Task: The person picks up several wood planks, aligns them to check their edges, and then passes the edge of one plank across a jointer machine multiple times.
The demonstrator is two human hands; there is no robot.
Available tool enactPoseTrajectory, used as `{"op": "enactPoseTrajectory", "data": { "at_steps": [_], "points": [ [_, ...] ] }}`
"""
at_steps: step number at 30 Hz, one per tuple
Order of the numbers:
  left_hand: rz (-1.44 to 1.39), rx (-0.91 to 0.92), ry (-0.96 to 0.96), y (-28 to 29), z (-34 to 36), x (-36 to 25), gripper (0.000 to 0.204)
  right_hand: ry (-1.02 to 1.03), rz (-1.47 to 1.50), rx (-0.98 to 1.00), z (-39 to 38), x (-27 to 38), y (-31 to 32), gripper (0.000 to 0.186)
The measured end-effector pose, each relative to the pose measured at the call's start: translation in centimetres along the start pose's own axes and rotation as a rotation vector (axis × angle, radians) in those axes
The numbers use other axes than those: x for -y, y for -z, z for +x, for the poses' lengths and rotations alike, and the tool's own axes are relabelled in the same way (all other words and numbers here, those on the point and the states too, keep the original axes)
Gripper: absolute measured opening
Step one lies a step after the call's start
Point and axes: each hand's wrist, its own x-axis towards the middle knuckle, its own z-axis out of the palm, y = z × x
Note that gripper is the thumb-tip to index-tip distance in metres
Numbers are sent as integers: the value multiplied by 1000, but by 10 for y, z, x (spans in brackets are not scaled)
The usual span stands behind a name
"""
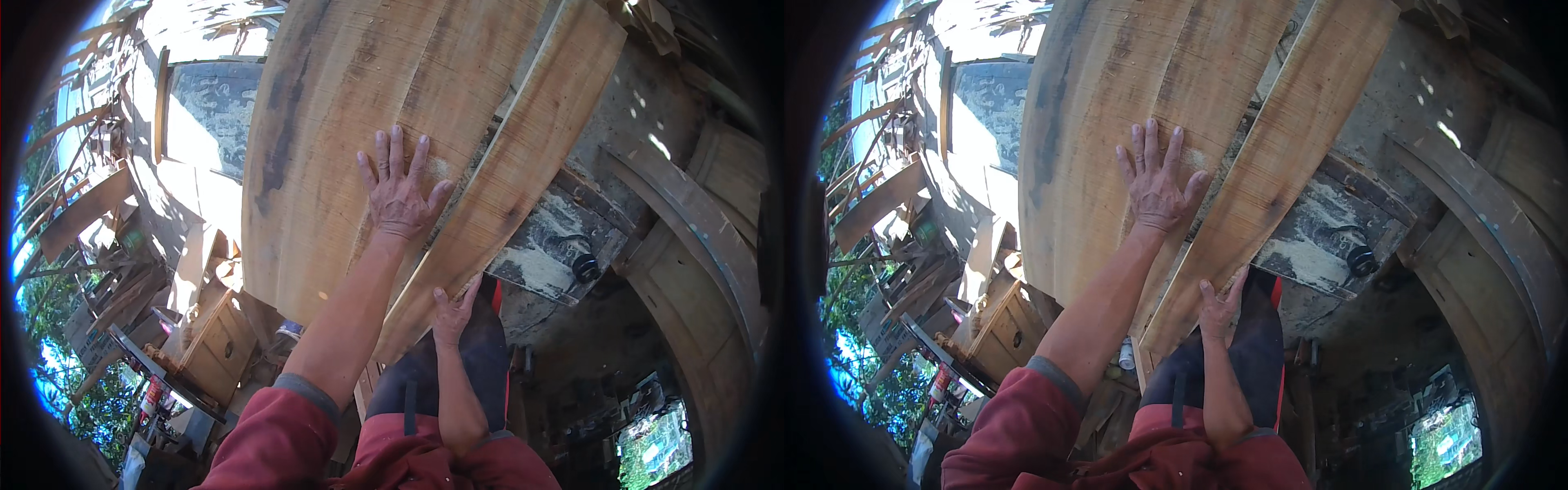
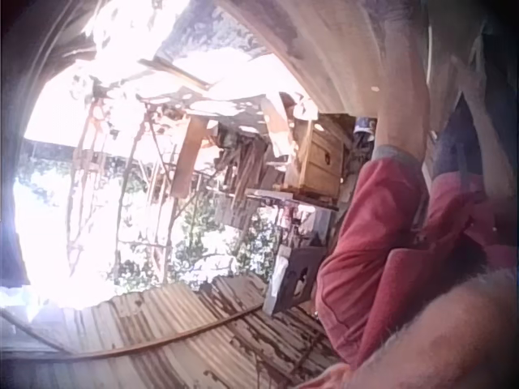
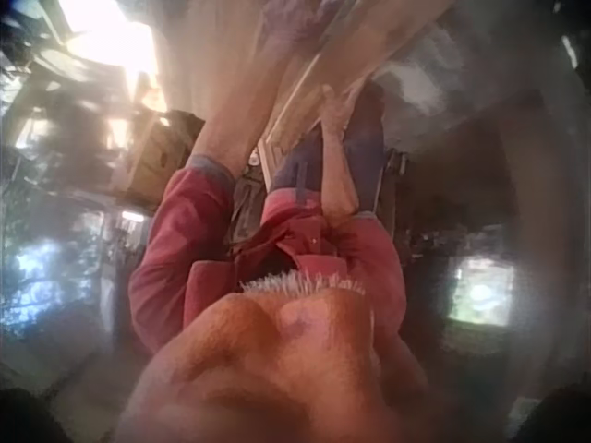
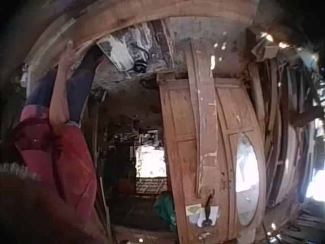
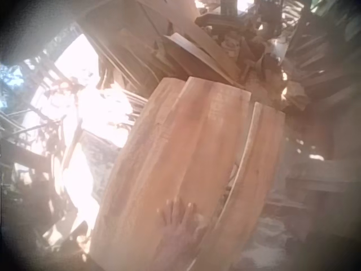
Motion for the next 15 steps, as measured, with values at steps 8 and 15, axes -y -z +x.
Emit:
{"op": "enactPoseTrajectory", "data": {
  "at_steps": [8,15],
  "points": [
    [19,1,2,-6,2,4,81,52,79,27,15,30,-9,86],
    [7,10,-12,-2,0,0,98,165,-242,6,20,6,-5,83]
  ]
}}
